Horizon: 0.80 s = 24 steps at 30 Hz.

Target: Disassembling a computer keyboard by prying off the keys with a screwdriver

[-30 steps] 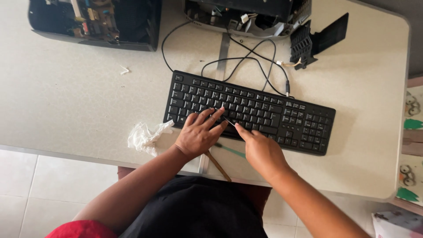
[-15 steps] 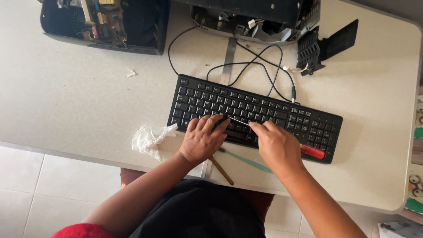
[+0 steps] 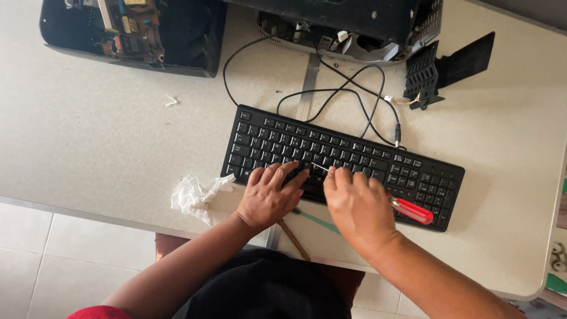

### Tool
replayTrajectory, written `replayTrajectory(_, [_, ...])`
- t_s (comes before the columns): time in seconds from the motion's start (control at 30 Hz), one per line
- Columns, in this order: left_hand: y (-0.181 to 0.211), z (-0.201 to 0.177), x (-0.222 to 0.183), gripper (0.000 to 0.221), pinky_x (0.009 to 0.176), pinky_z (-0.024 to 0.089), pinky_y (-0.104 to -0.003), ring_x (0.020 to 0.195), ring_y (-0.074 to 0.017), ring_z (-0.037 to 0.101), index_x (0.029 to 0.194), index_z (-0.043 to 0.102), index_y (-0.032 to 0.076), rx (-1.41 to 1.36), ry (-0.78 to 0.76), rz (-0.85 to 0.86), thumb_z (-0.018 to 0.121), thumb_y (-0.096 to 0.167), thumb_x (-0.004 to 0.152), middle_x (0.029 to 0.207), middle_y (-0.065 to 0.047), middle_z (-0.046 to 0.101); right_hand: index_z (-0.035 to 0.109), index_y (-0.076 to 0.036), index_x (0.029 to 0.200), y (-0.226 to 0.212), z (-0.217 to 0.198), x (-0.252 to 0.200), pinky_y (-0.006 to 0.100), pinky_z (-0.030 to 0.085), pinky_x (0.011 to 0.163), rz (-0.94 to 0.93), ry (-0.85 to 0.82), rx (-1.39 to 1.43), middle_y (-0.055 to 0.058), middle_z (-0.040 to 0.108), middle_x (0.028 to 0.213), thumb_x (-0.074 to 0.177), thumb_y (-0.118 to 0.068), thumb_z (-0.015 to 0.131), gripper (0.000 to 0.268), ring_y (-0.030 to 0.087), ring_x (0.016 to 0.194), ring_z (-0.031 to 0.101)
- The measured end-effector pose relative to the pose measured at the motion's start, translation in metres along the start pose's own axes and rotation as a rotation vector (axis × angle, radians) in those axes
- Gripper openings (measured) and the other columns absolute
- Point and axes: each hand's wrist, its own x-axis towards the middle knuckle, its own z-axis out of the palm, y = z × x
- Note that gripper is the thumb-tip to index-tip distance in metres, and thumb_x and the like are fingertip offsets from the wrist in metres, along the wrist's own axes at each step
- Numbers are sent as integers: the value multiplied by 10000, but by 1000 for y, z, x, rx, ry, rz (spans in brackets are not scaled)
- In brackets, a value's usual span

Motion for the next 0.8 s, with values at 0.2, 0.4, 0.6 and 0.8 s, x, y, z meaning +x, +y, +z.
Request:
replayTrajectory(0.2, [-2, 1, -1, 309, 848, 415, -345, 1059, -217, 628, 1247, 689, 266, 3, -2, 4, 506, 386, 1029, 1255, -29, 641, 687, -98, 771, -10, 18, 13, 389, 386, 500, -141, -49, 11, 102, 557, 706, 807, -54, 627, 82, 274, 573, 532])
replayTrajectory(0.4, [-1, -3, 1, 328, 849, 418, -346, 1069, -219, 631, 1276, 676, 260, -11, -12, 4, 476, 382, 1047, 1265, -29, 638, 770, -227, 1050, 77, 16, 59, 310, 514, 629, 29, -676, 555, -9, 673, 732, 1005, -66, 471, 342, 201, 634, 631])
replayTrajectory(0.6, [0, -4, 3, 381, 854, 403, -341, 1072, -219, 624, 1317, 660, 262, 5, -20, -4, 403, 405, 1075, 1273, -30, 631, 770, -281, 1091, 94, 34, 88, 441, 530, 1017, 185, -1029, 761, -35, 781, 1126, 994, -337, 548, 249, 303, 1138, 700])
replayTrajectory(0.8, [-5, -1, 5, 465, 880, 415, -353, 1082, -201, 623, 1371, 632, 240, 13, -37, -20, 436, 496, 1035, 1270, -16, 623, 786, -292, 1062, 91, 20, 83, 394, 564, 943, 147, -910, 661, -50, 784, 956, 1015, -257, 500, 292, 230, 977, 740])
